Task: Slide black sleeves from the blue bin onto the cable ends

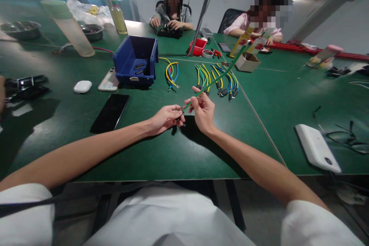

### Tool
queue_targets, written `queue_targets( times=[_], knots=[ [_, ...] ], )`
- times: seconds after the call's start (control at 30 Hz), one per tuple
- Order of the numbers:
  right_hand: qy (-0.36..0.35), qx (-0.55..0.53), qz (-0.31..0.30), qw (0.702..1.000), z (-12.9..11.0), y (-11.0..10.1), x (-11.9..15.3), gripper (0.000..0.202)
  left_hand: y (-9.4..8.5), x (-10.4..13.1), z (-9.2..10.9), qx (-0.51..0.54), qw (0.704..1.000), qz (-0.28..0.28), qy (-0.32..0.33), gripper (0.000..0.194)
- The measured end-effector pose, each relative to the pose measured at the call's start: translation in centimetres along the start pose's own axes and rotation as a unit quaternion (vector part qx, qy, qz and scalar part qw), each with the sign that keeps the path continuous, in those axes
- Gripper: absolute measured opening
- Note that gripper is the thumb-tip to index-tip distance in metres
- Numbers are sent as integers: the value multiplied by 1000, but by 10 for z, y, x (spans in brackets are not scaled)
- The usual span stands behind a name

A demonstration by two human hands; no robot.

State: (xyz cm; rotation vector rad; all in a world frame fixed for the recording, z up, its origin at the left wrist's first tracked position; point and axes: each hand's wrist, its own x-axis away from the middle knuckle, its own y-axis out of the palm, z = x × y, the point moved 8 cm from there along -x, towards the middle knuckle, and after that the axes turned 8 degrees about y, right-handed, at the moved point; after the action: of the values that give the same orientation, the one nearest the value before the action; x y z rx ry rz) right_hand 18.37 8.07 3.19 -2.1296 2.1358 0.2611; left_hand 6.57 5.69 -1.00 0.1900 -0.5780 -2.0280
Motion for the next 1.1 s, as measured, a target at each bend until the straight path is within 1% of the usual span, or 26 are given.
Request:
queue_targets(
  times=[0.13, 0.23, 0.4, 0.57, 0.73, 0.9, 1.1],
  knots=[
    [6, -1, -5, 1000, 3, -1, -2, 39, -4, -4, -2, -46, 998, -8, 35, 42],
    [12, 0, -1, 1000, 7, -2, -4, 36, -9, -8, 2, -115, 991, -17, 73, 37],
    [24, 5, 9, 1000, 14, -6, -9, 35, -17, -9, 13, -232, 963, 0, 135, 27],
    [41, 15, 9, 999, 21, -7, -13, 35, -16, -6, 19, -317, 933, 11, 170, 32],
    [49, 18, 11, 999, 24, -7, -14, 36, -15, -4, 22, -345, 922, 21, 176, 33],
    [64, 32, 20, 997, 26, -9, -15, 39, -15, -4, 22, -335, 923, 26, 190, 28],
    [77, 50, 19, 996, 31, -8, -15, 45, -15, -4, 19, -342, 923, 26, 174, 24]
  ],
)
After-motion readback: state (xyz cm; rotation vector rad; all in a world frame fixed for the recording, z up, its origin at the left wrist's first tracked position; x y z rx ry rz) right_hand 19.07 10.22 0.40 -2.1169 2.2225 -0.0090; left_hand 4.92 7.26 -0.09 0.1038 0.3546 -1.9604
